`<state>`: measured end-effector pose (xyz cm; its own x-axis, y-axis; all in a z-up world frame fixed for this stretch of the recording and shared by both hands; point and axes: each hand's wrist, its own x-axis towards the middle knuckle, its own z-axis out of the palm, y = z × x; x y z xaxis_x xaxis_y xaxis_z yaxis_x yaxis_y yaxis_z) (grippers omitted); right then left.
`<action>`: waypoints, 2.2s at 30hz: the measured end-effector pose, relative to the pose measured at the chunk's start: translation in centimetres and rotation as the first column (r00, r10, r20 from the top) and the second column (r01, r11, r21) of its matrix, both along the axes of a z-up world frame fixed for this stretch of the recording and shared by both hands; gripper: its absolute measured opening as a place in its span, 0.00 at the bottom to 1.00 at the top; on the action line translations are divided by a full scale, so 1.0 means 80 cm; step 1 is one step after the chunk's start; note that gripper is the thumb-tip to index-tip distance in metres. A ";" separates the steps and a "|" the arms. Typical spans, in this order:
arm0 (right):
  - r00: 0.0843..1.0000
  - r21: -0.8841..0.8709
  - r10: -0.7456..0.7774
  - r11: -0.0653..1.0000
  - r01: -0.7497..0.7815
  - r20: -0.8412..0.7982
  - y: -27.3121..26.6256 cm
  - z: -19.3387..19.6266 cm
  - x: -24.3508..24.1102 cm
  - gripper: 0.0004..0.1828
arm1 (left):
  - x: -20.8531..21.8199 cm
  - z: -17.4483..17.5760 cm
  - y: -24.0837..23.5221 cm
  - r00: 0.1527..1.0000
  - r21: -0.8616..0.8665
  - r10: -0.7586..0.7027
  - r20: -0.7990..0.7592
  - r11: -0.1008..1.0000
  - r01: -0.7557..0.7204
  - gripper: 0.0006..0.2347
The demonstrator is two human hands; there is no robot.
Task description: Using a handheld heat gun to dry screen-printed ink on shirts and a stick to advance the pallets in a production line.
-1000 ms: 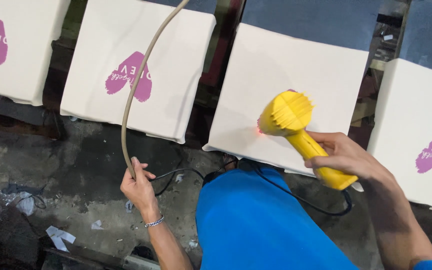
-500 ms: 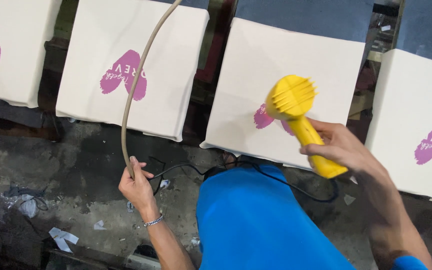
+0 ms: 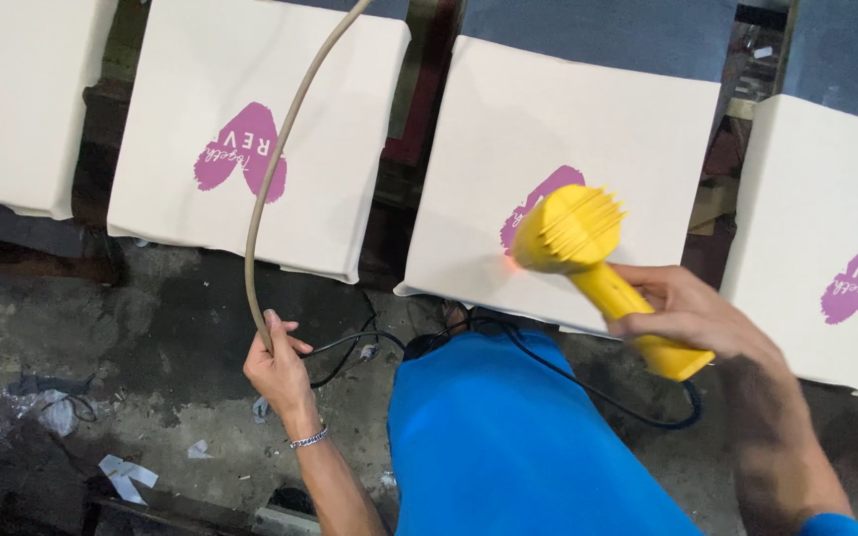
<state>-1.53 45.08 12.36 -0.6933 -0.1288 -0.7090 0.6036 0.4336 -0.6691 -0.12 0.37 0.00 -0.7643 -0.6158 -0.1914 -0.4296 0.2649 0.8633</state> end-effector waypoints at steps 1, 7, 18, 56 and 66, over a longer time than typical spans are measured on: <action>1.000 -0.110 0.003 0.994 -0.005 -0.019 -0.006 -0.003 0.001 0.41 | 0.000 -0.002 -0.001 1.000 0.000 -0.006 -0.012 1.000 0.006 0.19; 0.999 0.199 -0.027 0.980 0.023 0.018 -0.002 0.022 -0.007 0.36 | 0.000 0.010 -0.002 1.000 -0.015 -0.001 0.004 1.000 0.001 0.19; 0.999 0.184 -0.028 0.982 0.033 -0.030 -0.002 0.018 -0.025 0.39 | 0.005 0.004 -0.015 1.000 -0.037 -0.010 -0.014 0.999 0.010 0.18; 0.950 -0.045 -0.296 0.955 0.293 -0.101 -0.003 0.016 -0.069 0.34 | 0.004 0.008 -0.011 0.999 -0.008 0.008 0.047 1.000 -0.008 0.19; 0.948 -0.112 -0.306 0.949 0.295 -0.090 0.015 0.010 -0.067 0.29 | 0.001 0.003 -0.007 0.999 0.003 -0.005 0.043 1.000 0.005 0.18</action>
<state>-6.90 46.26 13.15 -0.7804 0.0331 -0.6244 0.6198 0.1733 -0.7654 -0.03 -0.17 0.27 -0.7587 -0.6110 -0.2261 -0.4649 0.2647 0.8449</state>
